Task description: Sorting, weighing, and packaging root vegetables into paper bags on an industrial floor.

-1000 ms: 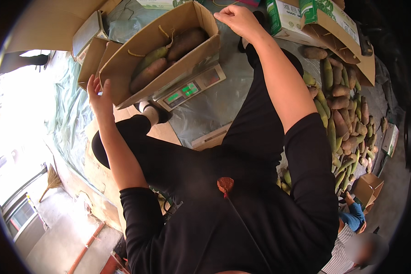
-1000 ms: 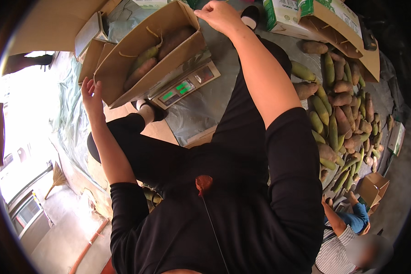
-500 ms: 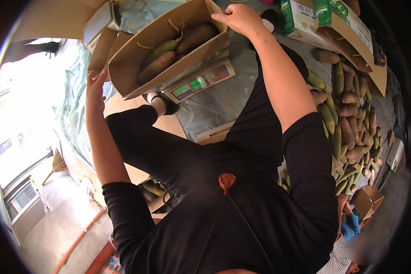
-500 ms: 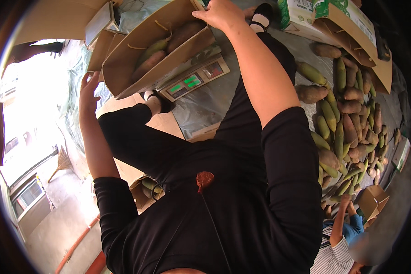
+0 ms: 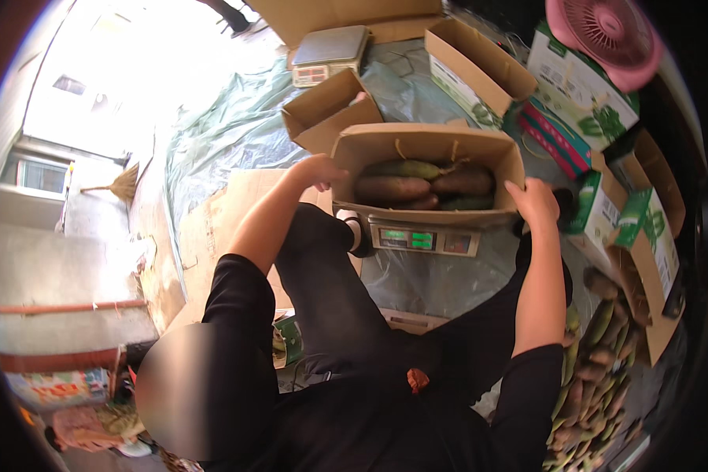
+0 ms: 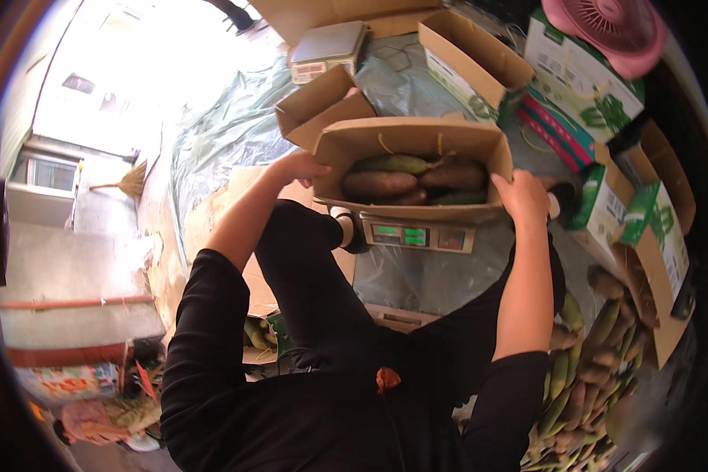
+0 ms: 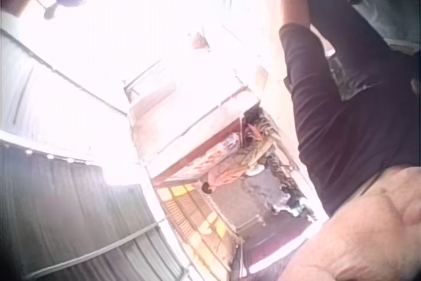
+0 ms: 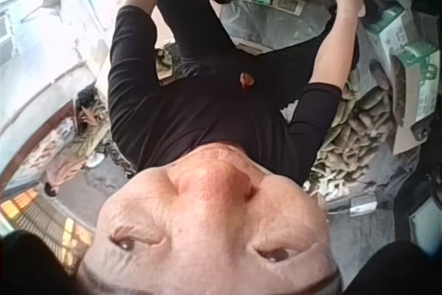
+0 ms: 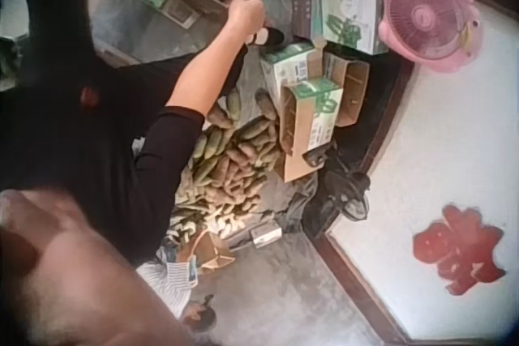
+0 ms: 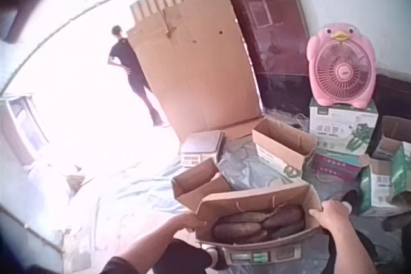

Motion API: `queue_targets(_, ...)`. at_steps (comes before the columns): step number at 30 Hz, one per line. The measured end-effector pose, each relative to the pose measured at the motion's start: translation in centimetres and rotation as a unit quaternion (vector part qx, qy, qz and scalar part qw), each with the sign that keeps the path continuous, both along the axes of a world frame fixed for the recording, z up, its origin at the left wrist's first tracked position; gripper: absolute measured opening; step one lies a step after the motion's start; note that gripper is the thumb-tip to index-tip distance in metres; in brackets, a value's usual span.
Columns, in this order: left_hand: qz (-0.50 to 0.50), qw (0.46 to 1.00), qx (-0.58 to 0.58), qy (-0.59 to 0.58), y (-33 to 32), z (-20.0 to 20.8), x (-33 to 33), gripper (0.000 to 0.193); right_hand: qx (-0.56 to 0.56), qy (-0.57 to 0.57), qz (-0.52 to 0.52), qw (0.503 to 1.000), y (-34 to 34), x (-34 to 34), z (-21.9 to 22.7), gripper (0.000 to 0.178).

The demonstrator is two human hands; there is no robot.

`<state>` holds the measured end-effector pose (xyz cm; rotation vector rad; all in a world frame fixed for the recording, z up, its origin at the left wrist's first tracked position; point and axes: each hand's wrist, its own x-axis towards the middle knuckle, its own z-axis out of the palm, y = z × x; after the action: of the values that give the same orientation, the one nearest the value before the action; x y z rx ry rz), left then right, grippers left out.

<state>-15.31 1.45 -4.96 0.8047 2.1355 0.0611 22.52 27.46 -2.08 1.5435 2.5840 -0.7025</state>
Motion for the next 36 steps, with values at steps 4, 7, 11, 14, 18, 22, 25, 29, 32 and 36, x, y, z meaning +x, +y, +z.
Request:
queue_targets(4, -0.056, 0.996, -0.056, 0.044, 0.5, 1.5, 0.5, 0.045, 0.009, -0.059, -0.013, 0.998, 0.4, -1.2, -0.2, 0.044)
queue_targets(7, -0.192, 0.980, 0.031, 0.049, -0.3, 1.4, 0.3, 0.038, 0.041, -0.071, -0.001, 0.997, 0.5, -1.7, -0.4, 0.041)
queue_targets(11, -0.006, 0.998, 0.011, 0.058, -0.1, 2.1, 1.2, 0.031, 0.088, -0.063, 0.027, 0.994, 1.1, -2.7, -0.2, 0.037)
queue_targets(14, -0.015, 0.994, 0.034, 0.102, -2.2, 1.1, -1.1, 0.028, 0.110, -0.019, 0.060, 0.992, 0.5, -5.3, 1.4, 0.034)
queue_targets(18, -0.028, 0.992, 0.026, 0.119, -5.3, 0.3, -4.6, 0.026, 0.127, -0.004, 0.146, 0.981, 0.7, -9.8, 3.5, 0.035)
queue_targets(22, 0.009, 0.989, 0.055, 0.137, -12.9, 2.1, -6.9, 0.033, 0.119, 0.031, 0.199, 0.972, -3.8, -17.1, 5.7, 0.037)
queue_targets(25, 0.207, 0.963, 0.076, 0.156, -19.1, 3.9, -6.9, 0.028, 0.116, 0.064, 0.250, 0.959, -6.9, -21.3, 6.1, 0.038)
queue_targets(29, -0.003, 0.967, 0.101, 0.233, -32.1, -0.3, -10.0, 0.030, 0.105, 0.081, 0.343, 0.930, -15.3, -27.2, 6.0, 0.032)
queue_targets(32, 0.311, 0.915, 0.233, 0.106, -40.1, -3.8, -9.2, 0.043, 0.088, 0.064, 0.362, 0.926, -22.5, -30.5, 4.2, 0.020)
queue_targets(36, 0.320, 0.915, 0.202, 0.141, -50.1, -5.5, -9.5, 0.038, 0.020, 0.014, 0.437, 0.899, -34.5, -34.1, 2.5, 0.021)
